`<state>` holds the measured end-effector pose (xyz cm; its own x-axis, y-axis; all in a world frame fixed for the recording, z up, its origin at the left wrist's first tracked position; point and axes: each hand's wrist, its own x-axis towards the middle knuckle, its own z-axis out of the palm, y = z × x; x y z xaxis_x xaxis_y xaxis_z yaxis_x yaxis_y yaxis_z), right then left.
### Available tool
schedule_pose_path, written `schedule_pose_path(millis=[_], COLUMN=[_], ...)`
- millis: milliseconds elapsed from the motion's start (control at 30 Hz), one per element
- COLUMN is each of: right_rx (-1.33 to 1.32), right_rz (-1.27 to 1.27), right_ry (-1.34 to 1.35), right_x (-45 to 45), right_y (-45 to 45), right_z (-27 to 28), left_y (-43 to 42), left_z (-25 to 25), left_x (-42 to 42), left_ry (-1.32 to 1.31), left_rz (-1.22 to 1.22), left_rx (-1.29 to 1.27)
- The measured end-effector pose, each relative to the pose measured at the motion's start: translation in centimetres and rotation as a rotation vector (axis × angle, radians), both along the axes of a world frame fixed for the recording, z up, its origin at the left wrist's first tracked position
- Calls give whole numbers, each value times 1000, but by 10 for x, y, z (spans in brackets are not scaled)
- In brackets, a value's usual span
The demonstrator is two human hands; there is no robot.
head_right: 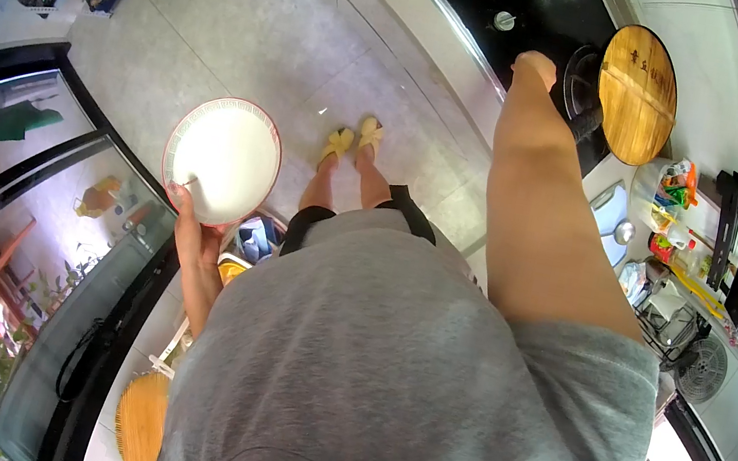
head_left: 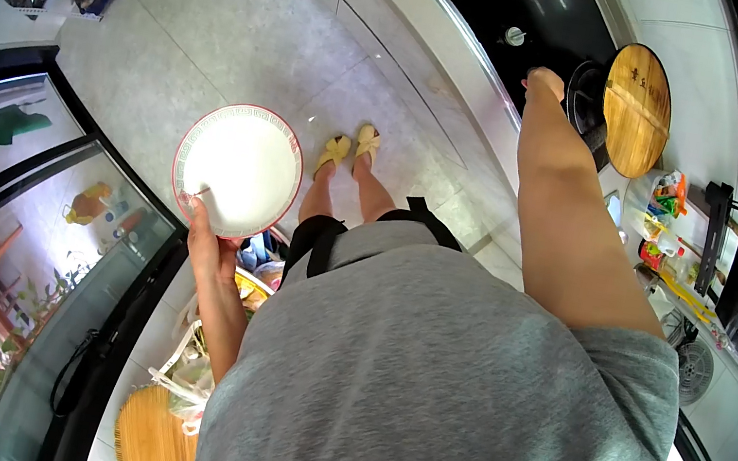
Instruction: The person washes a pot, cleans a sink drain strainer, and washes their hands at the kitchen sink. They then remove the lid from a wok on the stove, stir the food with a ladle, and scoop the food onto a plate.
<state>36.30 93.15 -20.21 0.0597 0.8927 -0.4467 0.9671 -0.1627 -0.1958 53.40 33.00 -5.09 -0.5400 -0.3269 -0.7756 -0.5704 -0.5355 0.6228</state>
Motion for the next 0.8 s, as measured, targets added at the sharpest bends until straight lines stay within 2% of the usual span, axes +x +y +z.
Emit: schedule_pose_path(millis=[33,67,200,267,367,400,433,467,500,567,633,667,800], right_rx=[-41,-100,-110,-113,36,-388,-465,-441,-197,-284,-114,-11,142], right_rz=[-25,-153,101,365,1189,1022,1032,1078,1273,1210,1090,1048,790], right_ry=[-2,-32,139,241,522,595,555,532,629,585,601,608,601], right_x=[-1,-9,-4,4,50,69,92,113,136,178,231,255,361], right_y=[6,7,-53,-100,-194,-227,-247,-252,-252,-246,-228,-218,-178], right_z=[-9,-20,0,17,49,109,167,176,182,235,237,235,264], left_y=[1,2,-2,-4,5,2,4,15,27,37,34,38,66], left_z=[2,3,7,10,24,26,28,33,43,65,73,73,118], left_x=[0,0,-4,-10,-25,-27,-30,-38,-45,-53,-63,-62,-42], left_ry=[10,-2,2,-12,16,62,114,149,179,248,258,371,430], left_rz=[-9,1,-98,-192,-211,-267,-337,-354,-380,-525,-664,-727,-827], left_rx=[-2,-2,23,43,0,0,8,35,69,76,121,132,174])
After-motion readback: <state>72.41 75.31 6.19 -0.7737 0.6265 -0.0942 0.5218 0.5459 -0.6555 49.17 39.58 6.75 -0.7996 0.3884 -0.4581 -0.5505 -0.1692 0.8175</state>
